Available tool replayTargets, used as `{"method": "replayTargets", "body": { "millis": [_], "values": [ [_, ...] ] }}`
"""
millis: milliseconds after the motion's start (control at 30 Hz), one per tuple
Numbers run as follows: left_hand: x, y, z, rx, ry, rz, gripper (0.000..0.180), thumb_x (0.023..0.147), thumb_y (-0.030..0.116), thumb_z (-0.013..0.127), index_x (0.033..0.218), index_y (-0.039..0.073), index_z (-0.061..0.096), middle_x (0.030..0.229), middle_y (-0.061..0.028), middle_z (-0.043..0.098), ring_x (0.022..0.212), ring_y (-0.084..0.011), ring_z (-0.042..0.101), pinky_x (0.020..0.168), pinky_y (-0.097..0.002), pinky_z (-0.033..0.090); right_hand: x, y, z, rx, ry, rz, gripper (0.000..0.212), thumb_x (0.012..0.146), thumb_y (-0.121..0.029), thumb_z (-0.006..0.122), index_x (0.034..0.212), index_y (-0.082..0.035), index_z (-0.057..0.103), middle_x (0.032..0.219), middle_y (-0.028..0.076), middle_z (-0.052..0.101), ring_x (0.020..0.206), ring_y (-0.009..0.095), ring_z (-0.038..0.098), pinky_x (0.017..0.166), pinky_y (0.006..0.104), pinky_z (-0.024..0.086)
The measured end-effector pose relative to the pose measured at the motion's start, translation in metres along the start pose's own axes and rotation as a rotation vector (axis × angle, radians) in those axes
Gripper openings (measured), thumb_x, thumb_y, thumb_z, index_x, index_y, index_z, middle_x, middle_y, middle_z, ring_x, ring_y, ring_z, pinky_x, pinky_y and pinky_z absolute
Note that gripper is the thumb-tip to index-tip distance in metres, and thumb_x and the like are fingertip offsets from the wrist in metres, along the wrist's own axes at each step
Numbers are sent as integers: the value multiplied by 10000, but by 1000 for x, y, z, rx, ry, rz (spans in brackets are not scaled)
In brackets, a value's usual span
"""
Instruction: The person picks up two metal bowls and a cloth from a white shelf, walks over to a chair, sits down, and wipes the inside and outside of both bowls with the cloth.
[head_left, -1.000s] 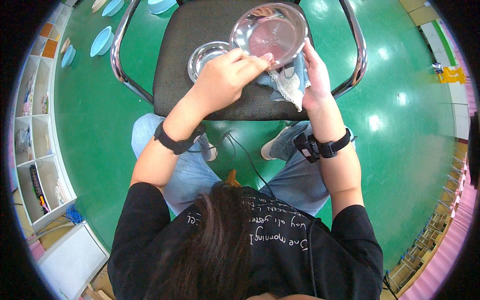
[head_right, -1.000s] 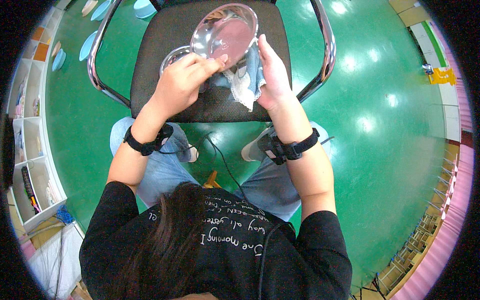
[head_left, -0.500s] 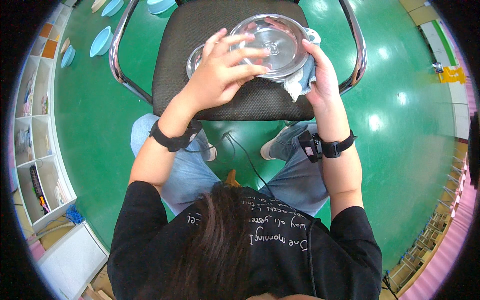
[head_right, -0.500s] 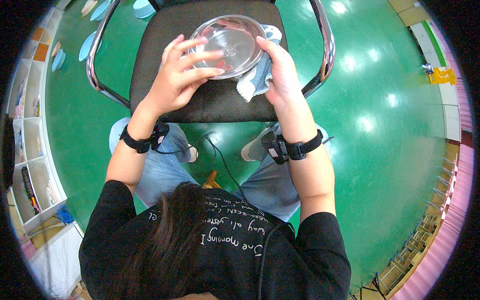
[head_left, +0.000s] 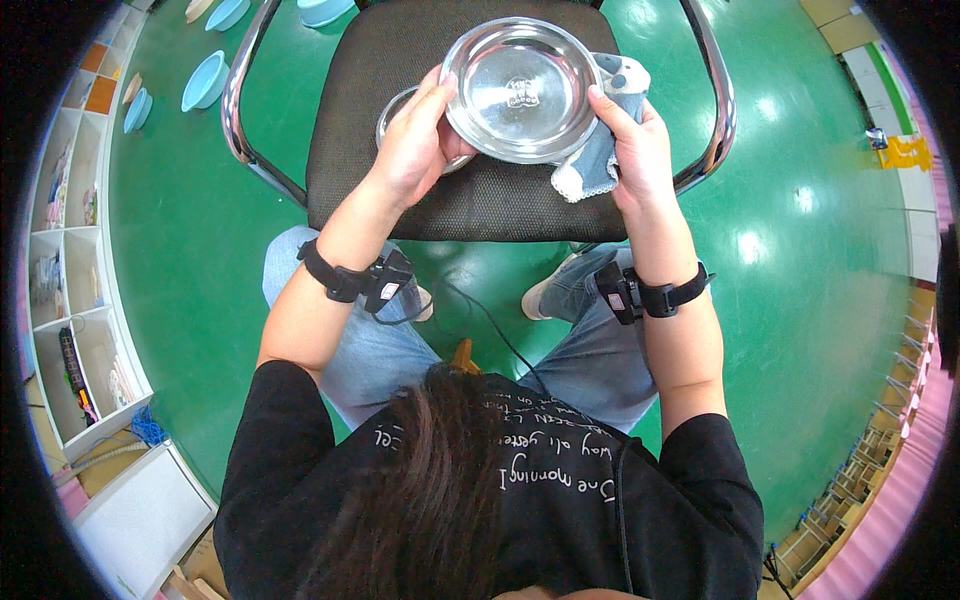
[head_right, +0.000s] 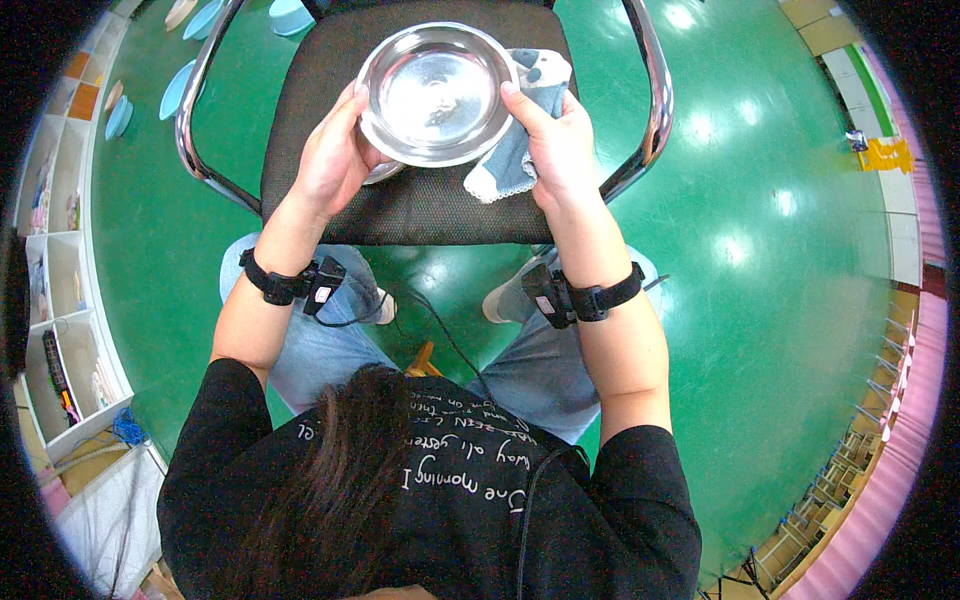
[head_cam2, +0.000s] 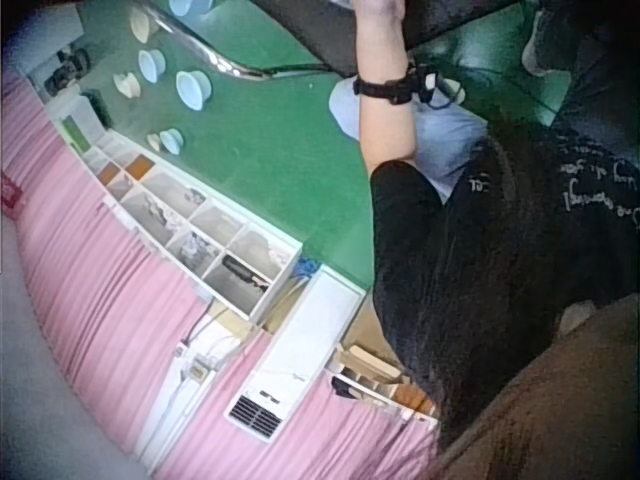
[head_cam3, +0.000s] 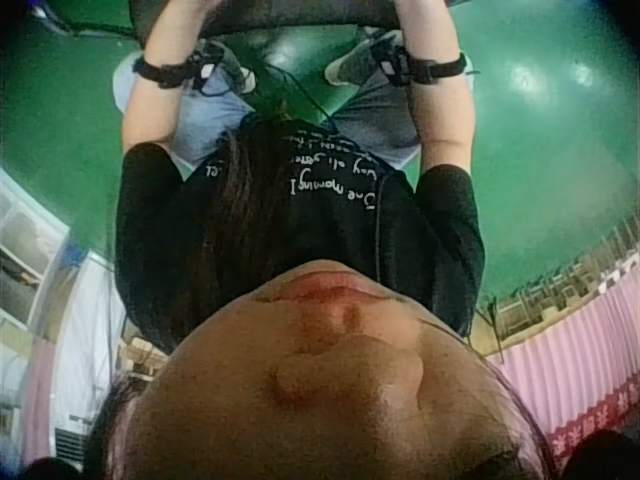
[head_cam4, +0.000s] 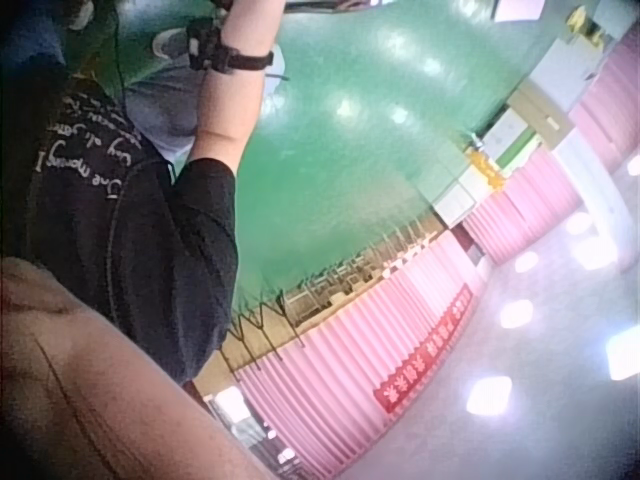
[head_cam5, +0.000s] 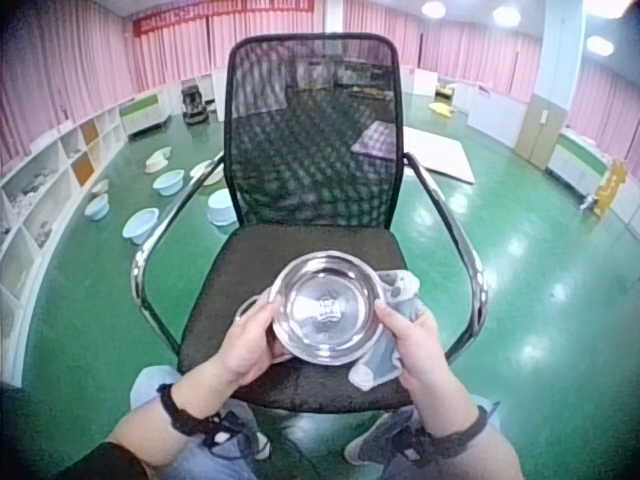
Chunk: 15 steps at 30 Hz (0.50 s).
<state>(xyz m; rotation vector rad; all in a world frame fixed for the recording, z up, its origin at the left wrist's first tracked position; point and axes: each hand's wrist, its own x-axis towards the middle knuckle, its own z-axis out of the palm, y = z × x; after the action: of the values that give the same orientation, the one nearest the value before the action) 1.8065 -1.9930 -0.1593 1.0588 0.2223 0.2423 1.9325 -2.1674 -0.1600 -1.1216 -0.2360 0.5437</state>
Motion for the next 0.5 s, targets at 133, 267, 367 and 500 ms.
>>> {"method": "replayTargets", "body": {
  "millis": [133,267,367,500],
  "values": [
    [2,-3,-6,43,39,21,394,986,272,319,1322,68,351,1204,-114,530,1045,-169,583,833,-313,529,3,1,-1,-32,168,-156,273,830,-119,670,1059,-5,576,964,55,635,846,119,593,762,256,473],
    [4,-7,-4,120,179,78,401,983,298,325,1309,67,360,1157,-104,558,988,-173,613,766,-304,556,1,-6,2,-34,195,-289,245,833,-112,666,1035,-3,581,949,55,638,831,110,593,738,240,468],
    [1,-5,0,162,141,4,414,980,326,326,1311,79,357,1108,-95,580,909,-171,641,684,-281,573,-2,2,3,-423,50,-433,263,827,-177,675,1019,-10,610,932,46,652,839,94,582,750,245,459],
    [-4,-9,10,283,122,17,418,986,307,332,1341,88,322,1122,-98,562,896,-152,633,645,-273,580,-17,4,18,-870,-245,-374,366,815,-234,656,1078,12,589,967,160,651,908,245,632,819,330,469]
  ]
}}
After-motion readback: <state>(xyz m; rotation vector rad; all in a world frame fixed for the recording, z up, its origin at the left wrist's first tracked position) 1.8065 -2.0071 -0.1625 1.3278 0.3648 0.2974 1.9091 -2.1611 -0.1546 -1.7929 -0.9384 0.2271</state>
